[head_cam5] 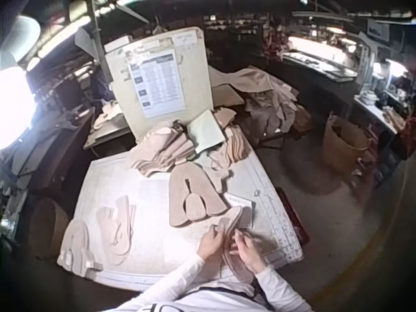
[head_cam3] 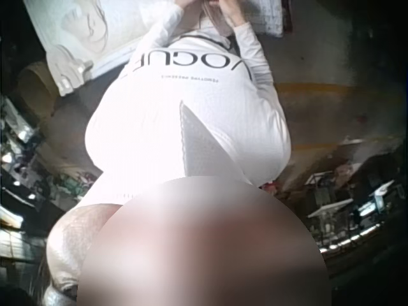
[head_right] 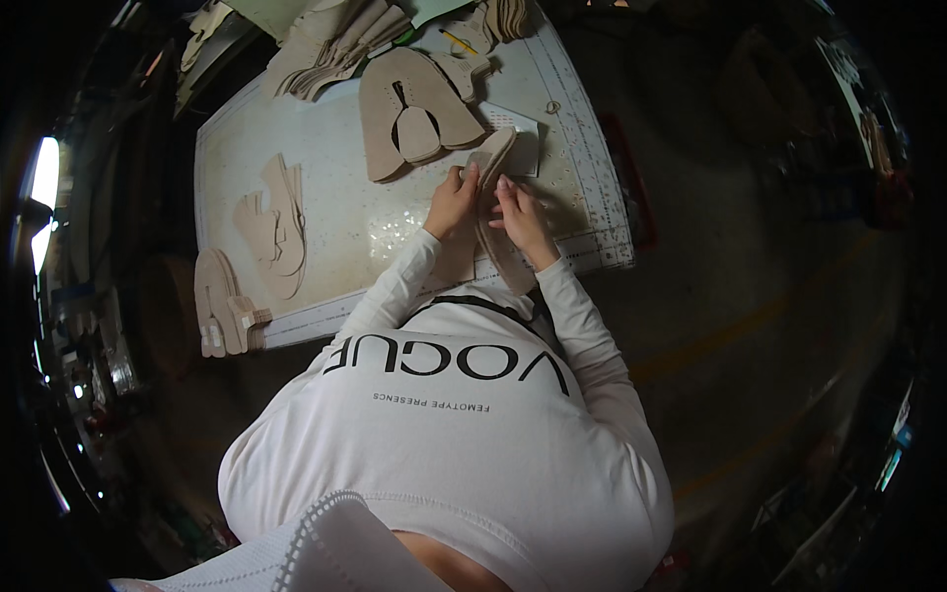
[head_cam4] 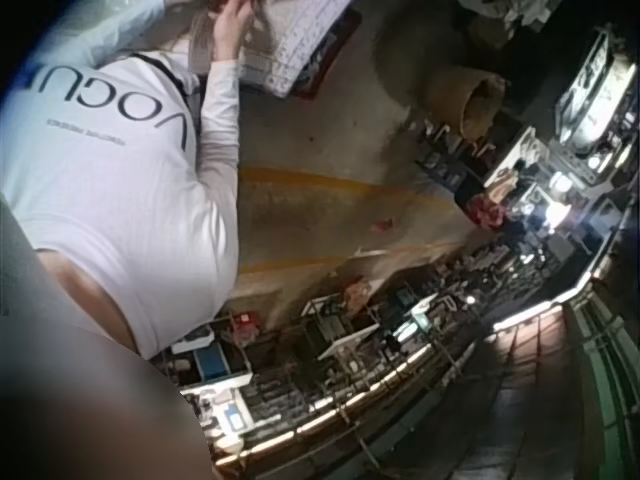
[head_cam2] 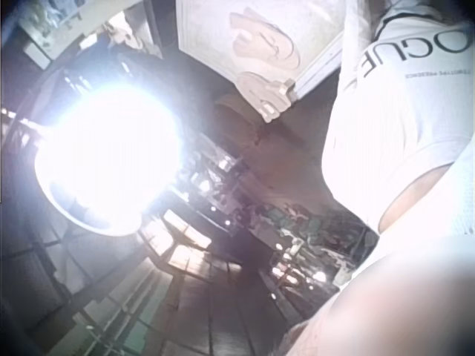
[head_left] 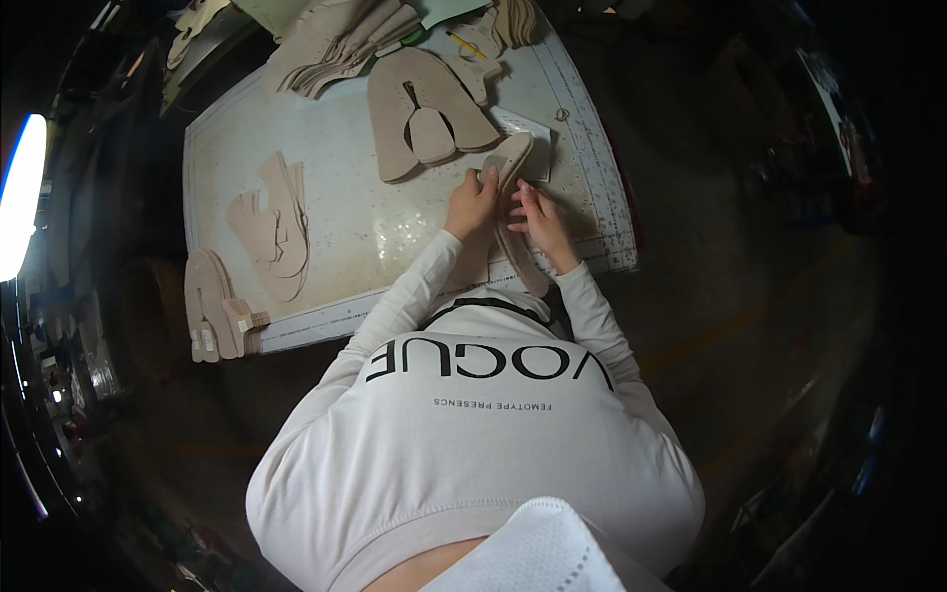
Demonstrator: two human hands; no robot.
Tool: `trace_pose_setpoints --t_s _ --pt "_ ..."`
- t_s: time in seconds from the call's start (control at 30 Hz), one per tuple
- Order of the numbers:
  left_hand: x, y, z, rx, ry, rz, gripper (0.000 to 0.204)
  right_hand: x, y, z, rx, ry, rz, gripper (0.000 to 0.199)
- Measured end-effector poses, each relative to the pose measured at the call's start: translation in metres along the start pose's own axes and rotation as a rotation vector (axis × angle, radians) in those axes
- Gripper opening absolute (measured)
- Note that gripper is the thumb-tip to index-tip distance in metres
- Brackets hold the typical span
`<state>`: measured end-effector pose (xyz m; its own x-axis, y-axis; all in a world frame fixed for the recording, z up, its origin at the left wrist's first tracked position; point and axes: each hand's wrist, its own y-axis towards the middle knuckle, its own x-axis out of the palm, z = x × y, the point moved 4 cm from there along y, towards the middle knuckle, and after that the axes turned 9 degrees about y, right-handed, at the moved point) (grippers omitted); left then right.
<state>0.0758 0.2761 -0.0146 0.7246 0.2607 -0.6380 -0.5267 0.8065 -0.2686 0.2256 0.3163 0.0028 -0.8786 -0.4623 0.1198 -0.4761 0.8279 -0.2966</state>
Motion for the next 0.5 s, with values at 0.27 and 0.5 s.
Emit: trace_pose_setpoints --t_s 0.27,0.5 --pt "-0.029 -0.028 0.02 0.262 -0.456 -0.205 0.039 -0.016 0.007 -0.024 -0.282 0.042 0.013 0.052" --pt "-0.104 0.011 0.042 0.62 -0.091 -0.03 0.039 -0.007 0.007 -0.028 -0.291 0.006 -0.206 0.036"
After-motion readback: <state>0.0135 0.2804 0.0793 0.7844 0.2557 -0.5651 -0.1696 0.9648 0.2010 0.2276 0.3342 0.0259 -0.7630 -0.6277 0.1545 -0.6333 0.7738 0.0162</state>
